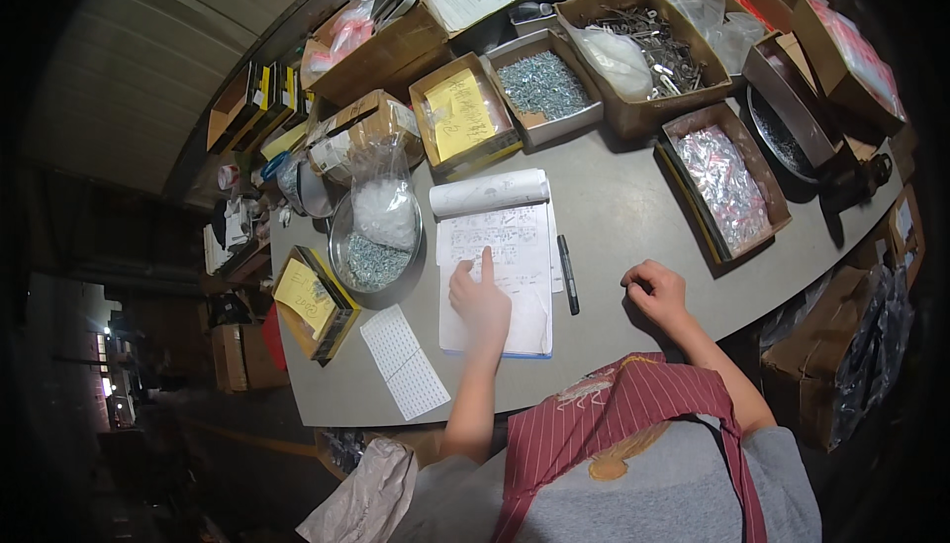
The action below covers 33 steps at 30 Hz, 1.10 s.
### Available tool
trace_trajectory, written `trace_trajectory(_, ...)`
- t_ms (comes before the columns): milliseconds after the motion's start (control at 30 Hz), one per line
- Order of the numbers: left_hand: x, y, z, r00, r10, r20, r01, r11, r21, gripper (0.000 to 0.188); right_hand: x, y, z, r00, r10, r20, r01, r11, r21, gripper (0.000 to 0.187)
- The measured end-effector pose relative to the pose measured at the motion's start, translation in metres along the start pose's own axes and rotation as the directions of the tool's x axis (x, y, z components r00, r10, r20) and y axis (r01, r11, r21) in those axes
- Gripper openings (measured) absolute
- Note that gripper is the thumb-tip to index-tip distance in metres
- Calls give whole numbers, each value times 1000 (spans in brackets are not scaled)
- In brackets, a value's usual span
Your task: The person organizes small metal parts and hardware on a cluttered workbench. They move boxes and plastic bags, write on a yellow sticky note with a black marker, and handle small metal pieces by hand.
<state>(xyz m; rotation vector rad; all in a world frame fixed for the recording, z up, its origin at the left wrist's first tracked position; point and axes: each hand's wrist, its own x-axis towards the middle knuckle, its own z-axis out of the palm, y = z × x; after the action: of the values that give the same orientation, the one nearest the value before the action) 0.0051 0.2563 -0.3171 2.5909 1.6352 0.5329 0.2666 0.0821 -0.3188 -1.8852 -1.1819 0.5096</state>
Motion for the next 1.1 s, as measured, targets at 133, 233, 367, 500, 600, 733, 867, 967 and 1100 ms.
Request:
trace_trajectory(133,0,1,1,1000,-8,-7,8,1000,-16,63,0,2,1,1000,-25,-11,25,1000,3,13)
trace_trajectory(233,0,-5,3,1000,-12,6,12,998,-54,60,0,0,0,1000,-15,-1,15,1000,7,13)
trace_trajectory(367,-3,-18,1,999,-44,-14,43,997,-58,53,0,-4,-3,1000,-17,14,17,1000,15,13)
trace_trajectory(500,-7,-32,-6,986,-169,-4,166,975,-150,61,-2,-3,-2,1000,-11,11,10,1000,26,13)
trace_trajectory(600,2,-39,-13,975,-205,83,216,962,-167,63,-2,-9,-2,1000,12,9,-12,1000,-13,14)
trace_trajectory(733,15,-41,-18,967,-207,149,228,963,-144,67,8,-13,2,996,52,74,-44,993,-113,17)
trace_trajectory(867,23,-33,-24,945,-254,207,269,962,-45,66,37,-23,9,964,37,264,1,990,-141,27)
trace_trajectory(967,23,-30,-25,931,-281,232,291,957,-8,66,47,-48,25,943,-48,329,113,977,-182,36)
trace_trajectory(1100,20,-22,-25,929,-278,245,291,957,-14,66,46,-50,54,945,-122,305,208,941,-268,39)
